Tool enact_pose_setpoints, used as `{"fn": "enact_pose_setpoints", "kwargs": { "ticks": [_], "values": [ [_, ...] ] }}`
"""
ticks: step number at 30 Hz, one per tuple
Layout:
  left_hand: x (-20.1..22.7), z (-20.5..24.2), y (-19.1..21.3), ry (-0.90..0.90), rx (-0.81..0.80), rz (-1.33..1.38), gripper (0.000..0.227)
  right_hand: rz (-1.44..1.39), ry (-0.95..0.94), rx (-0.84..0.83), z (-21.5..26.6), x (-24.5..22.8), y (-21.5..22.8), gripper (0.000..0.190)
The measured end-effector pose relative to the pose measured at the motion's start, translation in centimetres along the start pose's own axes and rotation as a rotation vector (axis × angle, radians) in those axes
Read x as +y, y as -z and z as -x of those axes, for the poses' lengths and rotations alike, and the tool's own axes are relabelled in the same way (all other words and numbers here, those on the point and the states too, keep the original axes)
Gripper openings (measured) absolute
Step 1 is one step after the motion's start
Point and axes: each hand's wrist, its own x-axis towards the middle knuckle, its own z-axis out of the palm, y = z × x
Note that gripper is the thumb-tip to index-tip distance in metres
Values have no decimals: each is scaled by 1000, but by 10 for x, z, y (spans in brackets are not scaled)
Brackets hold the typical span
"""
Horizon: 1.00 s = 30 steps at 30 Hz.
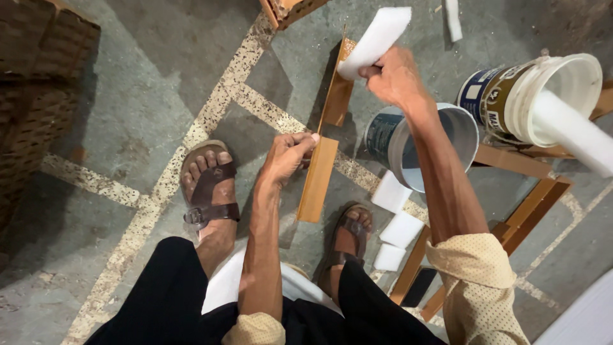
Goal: The person applies a white adhesive to the edges of a long, narrow cardboard piece using a white foam applicator. They repeatedly dip the applicator into a bucket of adhesive and spread it along the cardboard's length.
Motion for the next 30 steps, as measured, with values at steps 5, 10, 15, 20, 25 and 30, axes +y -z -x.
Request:
{"fn": "enact_pose_setpoints", "kwargs": {
  "ticks": [5,10,15,20,25,30],
  "values": [
    [3,3,-3,18,18,-22,30,-108,-175,-83,11,-6,-3,19],
    [7,6,-7,27,34,-29,34,-175,-255,-109,17,-16,-1,19],
    [4,4,-6,31,34,-16,35,-153,-248,-134,23,-21,0,18],
    [-2,2,-4,10,62,-36,36,-183,-307,-172,30,-27,-2,18],
    [-4,0,-3,11,56,-3,36,-172,-266,-204,38,-32,-3,20],
    [-4,-1,-3,27,66,-17,35,-195,-293,-251,45,-36,-3,19]
  ]
}}
